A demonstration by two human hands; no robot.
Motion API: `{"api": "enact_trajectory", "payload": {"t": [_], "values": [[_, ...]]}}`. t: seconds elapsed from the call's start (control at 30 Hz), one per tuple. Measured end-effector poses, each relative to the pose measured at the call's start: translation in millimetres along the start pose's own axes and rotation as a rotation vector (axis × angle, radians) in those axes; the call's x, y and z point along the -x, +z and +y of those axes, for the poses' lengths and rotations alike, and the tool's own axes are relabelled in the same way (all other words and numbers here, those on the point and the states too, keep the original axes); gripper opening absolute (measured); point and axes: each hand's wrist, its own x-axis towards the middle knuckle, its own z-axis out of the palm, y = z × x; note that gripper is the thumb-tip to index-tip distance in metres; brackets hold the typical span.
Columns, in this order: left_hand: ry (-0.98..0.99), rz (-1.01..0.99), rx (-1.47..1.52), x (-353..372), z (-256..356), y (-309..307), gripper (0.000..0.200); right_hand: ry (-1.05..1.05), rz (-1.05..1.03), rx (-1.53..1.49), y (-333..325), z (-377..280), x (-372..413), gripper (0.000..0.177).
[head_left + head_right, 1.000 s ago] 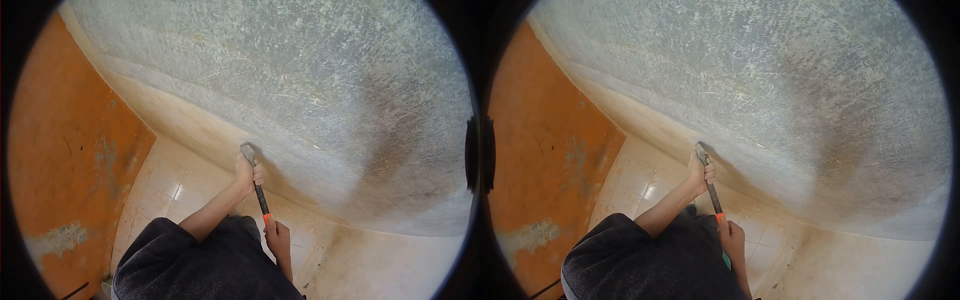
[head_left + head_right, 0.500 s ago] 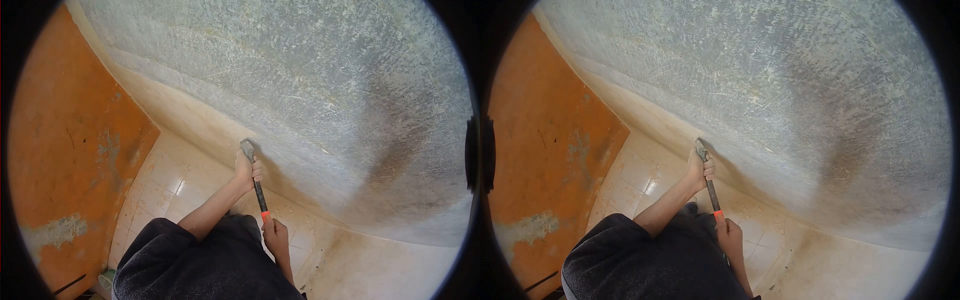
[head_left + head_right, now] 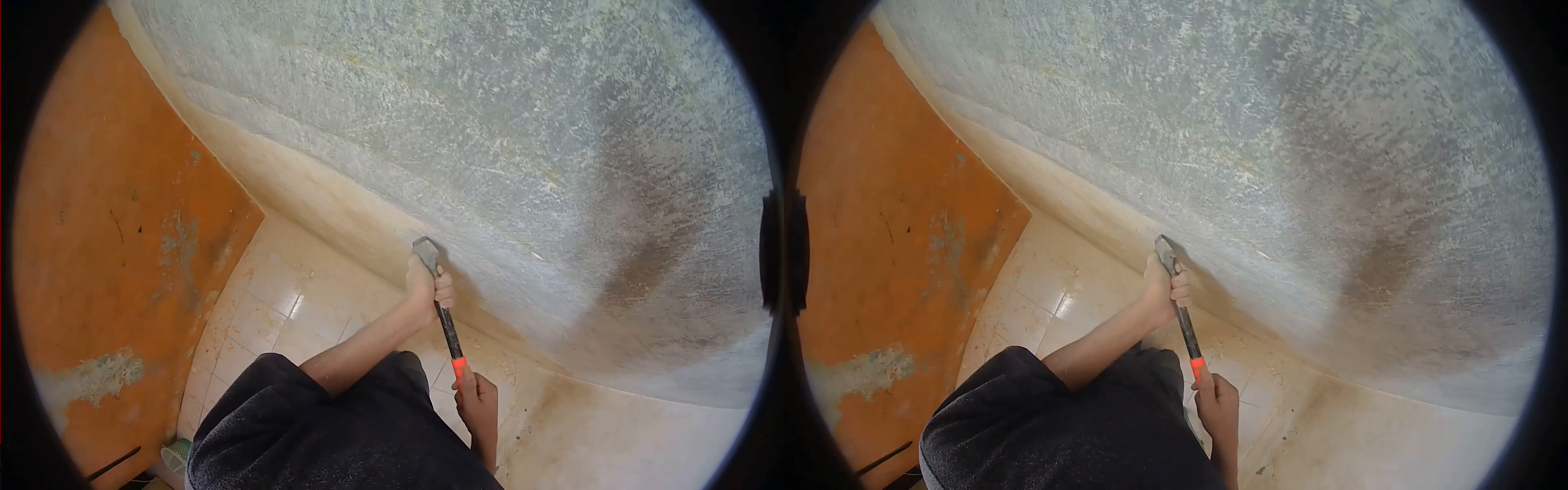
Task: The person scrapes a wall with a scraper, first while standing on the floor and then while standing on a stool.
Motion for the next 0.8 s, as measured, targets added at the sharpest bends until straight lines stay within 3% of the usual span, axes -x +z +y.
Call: {"api": "enact_trajectory", "payload": {"t": [0.13,0.23,0.33,0.5,0.57,0.8], "values": [[0.001,-0.016,-0.012,-1,2,-1,0.035,0.055,-0.030,0.056,-4,-4,-3,0.043],[0.013,-0.032,0.001,-11,19,-17,0.034,-0.088,-0.034,0.149,19,-10,-5,0.039],[0.069,0.040,-0.026,-10,19,-14,0.032,-0.068,-0.038,-0.015,21,-1,-7,0.040],[-0.005,-0.018,-0.025,-6,10,-12,0.031,-0.026,-0.031,-0.023,13,-1,0,0.040],[0.065,-0.052,0.015,-21,21,-26,0.031,-0.168,-0.050,0.091,22,1,-17,0.039],[0.049,-0.017,-0.007,-10,16,-14,0.030,-0.034,-0.060,-0.071,15,1,-9,0.038]]}}
